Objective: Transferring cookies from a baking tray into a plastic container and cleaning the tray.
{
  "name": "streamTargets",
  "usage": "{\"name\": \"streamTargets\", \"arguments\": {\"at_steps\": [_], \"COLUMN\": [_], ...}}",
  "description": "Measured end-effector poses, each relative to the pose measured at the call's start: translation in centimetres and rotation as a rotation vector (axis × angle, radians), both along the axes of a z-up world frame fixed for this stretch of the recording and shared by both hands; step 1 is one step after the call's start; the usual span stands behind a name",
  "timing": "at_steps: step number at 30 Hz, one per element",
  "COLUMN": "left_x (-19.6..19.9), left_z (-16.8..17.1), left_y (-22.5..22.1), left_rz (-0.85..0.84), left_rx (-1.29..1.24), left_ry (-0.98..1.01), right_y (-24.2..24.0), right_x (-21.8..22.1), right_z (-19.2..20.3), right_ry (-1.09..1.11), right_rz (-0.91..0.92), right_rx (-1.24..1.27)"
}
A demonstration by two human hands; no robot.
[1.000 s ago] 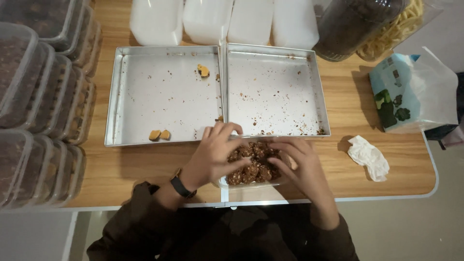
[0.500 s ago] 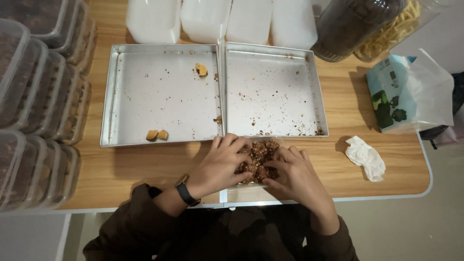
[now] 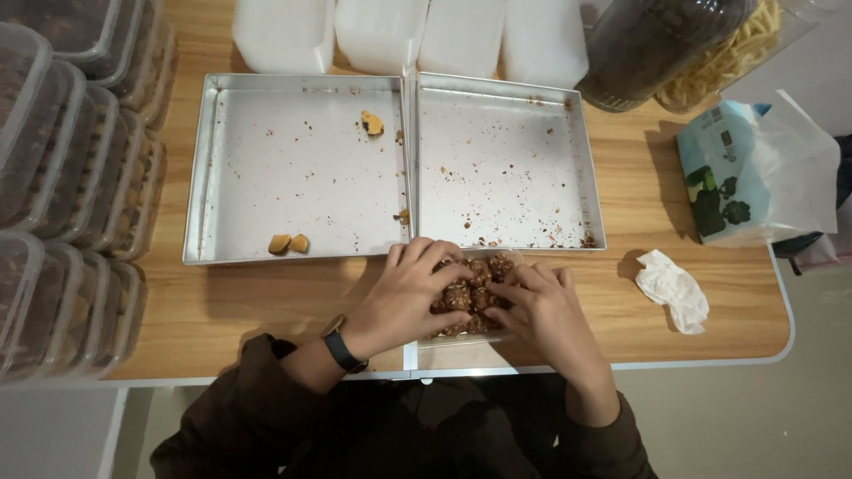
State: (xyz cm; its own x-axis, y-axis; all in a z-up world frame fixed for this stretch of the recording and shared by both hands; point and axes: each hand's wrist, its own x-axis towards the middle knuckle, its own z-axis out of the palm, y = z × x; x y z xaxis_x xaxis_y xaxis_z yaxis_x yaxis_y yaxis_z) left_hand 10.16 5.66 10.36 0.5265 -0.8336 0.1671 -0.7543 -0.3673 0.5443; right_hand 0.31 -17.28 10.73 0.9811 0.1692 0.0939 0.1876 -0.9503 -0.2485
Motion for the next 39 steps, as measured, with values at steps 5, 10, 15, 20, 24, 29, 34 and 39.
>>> {"name": "streamTargets", "arguments": {"at_steps": [5,10,15,20,24,29,34,39], "left_x": [-0.6,-0.8,-0.7,-1.0,-1.3,-6.0,-11.9,-12.3], "left_z": [-0.8,-3.7,-0.8,-3.5,-0.3,1.3,-2.4,-1.0], "left_y": [-1.1,-1.5,-1.4,-1.7,-1.1,-0.4,-4.1,-4.0], "left_rz": [-0.140,-0.157,-0.198,-0.208,-0.143,-0.024,-0.402,-0.242], "left_rx": [0.099,-0.008,0.161,0.116,0.049,-0.145,-0.814,-0.969], "left_ry": [-0.032,-0.239,-0.215,-0.272,-0.206,-0.281,-0.014,0.370], "right_y": [-0.5,-0.7,-6.1,-14.7,-18.3,-12.1,-7.5,-5.7], "right_x": [-0.5,-1.9,-5.3,-7.5,-8.0,-9.6,-14.4,-14.2], "right_z": [-1.6,-1.7,0.0,-5.0,-10.3,-7.6,-6.9,-6.9], "right_ry": [0.012,-0.142,-0.273,-0.378,-0.373,-0.540,-0.292,-0.480], "right_rz": [-0.016,-0.060,-0.367,-0.678,-0.755,-0.583,0.055,0.100], "right_rx": [0.016,0.012,0.141,-0.087,-0.090,0.128,0.450,0.567]}}
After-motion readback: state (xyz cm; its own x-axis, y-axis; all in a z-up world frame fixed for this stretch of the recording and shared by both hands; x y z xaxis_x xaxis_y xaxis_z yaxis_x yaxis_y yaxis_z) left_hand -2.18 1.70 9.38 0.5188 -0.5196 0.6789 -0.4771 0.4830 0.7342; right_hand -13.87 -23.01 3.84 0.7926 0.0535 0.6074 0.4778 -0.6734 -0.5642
